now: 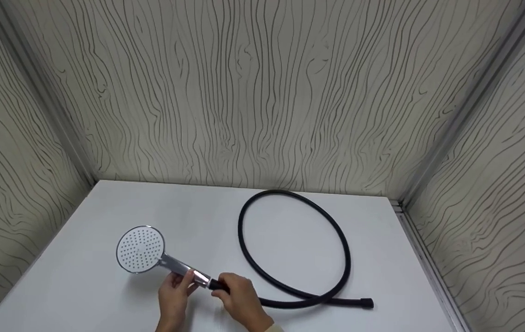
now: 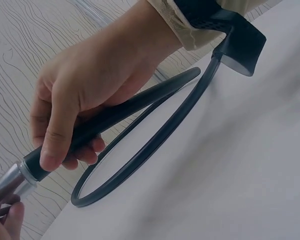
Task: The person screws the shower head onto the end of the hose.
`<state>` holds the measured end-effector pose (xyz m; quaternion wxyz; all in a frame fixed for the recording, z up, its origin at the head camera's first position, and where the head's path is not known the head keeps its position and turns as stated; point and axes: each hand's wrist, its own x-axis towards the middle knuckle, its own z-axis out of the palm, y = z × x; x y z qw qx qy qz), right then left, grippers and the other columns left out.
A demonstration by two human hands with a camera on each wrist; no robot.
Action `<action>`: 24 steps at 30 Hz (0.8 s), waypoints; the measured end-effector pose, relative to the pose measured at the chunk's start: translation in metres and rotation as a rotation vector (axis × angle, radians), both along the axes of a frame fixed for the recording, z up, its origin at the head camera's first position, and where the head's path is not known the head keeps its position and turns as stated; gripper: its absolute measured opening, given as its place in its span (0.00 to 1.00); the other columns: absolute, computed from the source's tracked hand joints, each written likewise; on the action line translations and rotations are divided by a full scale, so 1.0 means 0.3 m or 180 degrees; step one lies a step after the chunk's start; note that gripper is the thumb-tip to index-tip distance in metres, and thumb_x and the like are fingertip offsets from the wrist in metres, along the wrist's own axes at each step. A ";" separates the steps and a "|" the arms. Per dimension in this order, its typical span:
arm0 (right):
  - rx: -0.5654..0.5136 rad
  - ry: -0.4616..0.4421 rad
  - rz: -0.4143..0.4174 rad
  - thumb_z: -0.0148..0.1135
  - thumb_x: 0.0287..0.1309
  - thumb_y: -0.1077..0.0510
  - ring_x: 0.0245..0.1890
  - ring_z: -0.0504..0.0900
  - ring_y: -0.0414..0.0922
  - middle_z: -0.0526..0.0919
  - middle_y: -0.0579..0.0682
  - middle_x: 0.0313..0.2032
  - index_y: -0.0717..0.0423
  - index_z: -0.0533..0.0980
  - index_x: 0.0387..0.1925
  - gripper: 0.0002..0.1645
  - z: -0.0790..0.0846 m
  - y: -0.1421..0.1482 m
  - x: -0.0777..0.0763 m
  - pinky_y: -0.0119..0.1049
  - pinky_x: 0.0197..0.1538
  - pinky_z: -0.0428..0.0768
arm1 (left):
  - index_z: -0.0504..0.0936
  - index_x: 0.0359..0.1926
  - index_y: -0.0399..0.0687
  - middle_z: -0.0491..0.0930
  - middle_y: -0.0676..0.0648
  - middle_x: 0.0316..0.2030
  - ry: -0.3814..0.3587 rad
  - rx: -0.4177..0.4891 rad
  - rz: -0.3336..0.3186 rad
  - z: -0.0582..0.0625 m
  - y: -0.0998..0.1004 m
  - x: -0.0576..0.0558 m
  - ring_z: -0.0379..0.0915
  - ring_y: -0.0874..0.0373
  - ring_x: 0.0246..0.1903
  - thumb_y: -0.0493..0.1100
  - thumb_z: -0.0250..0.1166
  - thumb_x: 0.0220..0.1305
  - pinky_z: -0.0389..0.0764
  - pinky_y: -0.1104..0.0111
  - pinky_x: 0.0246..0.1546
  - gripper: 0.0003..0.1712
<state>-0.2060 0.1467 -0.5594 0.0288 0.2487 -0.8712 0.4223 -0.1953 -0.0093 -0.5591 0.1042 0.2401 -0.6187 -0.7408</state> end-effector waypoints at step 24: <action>0.0082 -0.0276 0.0276 0.57 0.65 0.45 0.23 0.73 0.28 0.80 0.47 0.22 0.50 0.79 0.30 0.15 -0.010 0.023 -0.017 0.21 0.25 0.77 | 0.64 0.60 0.27 0.74 0.30 0.53 -0.0030 0.0115 -0.0373 -0.029 -0.021 0.014 0.77 0.39 0.56 0.40 0.58 0.70 0.86 0.67 0.53 0.25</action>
